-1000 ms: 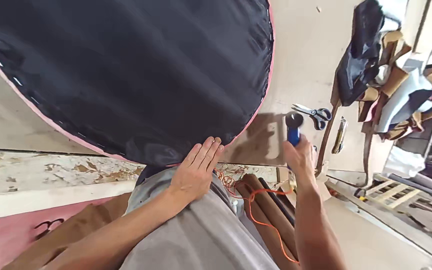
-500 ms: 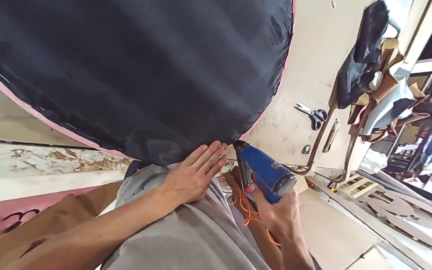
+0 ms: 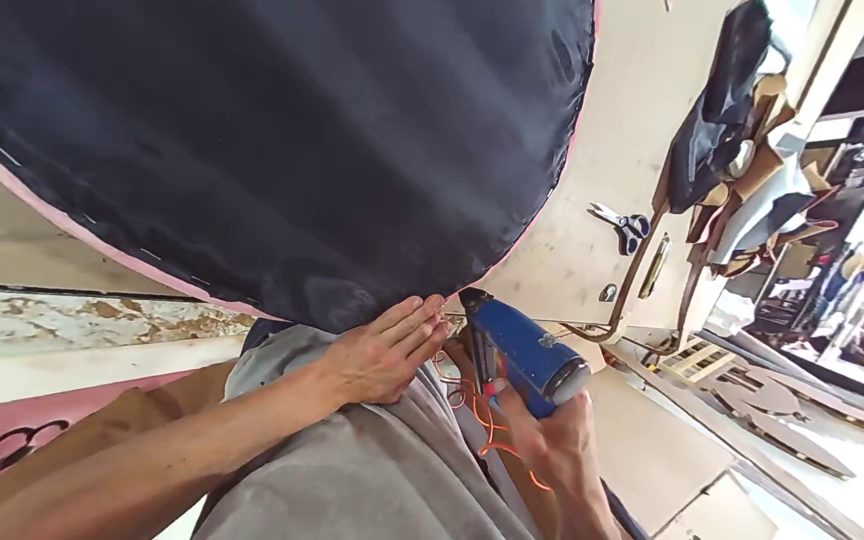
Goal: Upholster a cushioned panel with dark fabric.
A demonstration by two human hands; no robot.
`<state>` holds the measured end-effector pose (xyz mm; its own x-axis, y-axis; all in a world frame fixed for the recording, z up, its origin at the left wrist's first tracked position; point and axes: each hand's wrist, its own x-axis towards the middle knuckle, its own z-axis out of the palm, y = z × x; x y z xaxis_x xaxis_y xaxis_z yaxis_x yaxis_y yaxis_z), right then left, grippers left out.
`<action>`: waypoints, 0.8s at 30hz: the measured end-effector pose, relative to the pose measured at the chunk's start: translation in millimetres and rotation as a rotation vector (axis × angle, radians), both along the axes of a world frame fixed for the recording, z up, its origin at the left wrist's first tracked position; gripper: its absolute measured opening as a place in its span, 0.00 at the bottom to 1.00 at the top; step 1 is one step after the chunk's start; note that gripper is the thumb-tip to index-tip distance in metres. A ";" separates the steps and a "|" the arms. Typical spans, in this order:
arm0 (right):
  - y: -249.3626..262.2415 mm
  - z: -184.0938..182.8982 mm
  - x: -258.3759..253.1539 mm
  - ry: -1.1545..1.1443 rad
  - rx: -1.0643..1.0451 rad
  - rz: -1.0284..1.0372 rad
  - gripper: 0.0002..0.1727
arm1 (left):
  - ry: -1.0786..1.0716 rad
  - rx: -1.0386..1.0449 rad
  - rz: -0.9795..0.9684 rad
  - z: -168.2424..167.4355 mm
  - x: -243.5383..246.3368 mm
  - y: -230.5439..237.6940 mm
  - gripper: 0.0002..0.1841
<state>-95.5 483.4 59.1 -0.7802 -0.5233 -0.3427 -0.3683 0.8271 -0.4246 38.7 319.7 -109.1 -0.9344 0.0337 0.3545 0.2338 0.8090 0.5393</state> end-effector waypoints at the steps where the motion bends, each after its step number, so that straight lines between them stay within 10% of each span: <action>1: -1.8 -0.8 1.9 -0.014 -0.003 0.005 0.11 | 0.010 0.006 -0.001 -0.7 0.2 -0.4 0.28; 24: -29.1 -2.8 60.1 -0.069 0.036 -0.098 0.10 | 0.199 0.023 -0.202 -7.2 8.6 -26.7 0.22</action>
